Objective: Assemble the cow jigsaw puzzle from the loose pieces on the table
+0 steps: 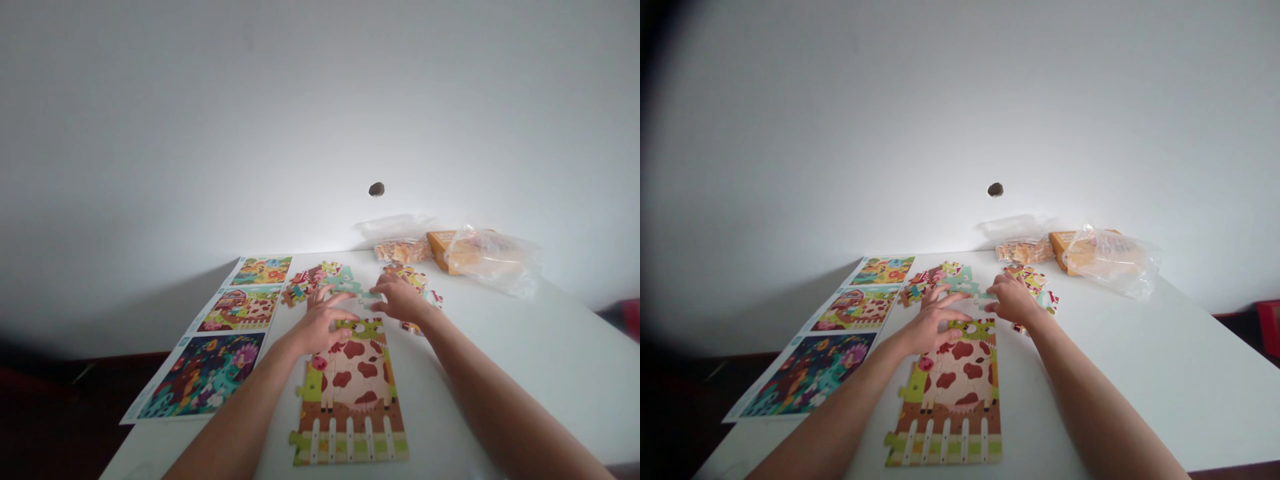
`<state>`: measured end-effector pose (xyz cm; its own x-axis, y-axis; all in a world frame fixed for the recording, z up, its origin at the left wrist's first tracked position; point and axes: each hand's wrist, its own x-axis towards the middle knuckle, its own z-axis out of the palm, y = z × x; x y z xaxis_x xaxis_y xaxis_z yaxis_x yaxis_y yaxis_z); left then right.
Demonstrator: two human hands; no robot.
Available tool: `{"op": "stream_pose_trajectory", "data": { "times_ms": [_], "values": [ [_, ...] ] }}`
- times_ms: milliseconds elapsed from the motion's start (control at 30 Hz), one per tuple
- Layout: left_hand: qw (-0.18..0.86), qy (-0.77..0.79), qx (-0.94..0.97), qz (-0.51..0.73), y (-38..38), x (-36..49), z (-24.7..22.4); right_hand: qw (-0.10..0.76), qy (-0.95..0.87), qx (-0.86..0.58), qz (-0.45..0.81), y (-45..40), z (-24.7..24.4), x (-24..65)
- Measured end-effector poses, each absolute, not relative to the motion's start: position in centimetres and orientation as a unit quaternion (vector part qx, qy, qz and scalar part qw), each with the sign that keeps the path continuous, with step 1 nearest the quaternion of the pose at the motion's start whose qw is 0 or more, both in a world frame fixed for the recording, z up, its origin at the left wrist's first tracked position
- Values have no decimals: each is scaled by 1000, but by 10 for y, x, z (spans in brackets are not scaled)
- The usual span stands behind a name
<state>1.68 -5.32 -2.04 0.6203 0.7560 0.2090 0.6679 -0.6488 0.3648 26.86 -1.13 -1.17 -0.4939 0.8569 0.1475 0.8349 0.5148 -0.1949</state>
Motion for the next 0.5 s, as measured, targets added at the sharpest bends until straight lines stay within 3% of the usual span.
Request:
{"op": "stream_pose_trajectory", "data": {
  "times_ms": [500],
  "values": [
    [138, 353, 911, 162, -58, 21, -16, 120, -890, -435, 70, -13, -9, 275]
  ]
}}
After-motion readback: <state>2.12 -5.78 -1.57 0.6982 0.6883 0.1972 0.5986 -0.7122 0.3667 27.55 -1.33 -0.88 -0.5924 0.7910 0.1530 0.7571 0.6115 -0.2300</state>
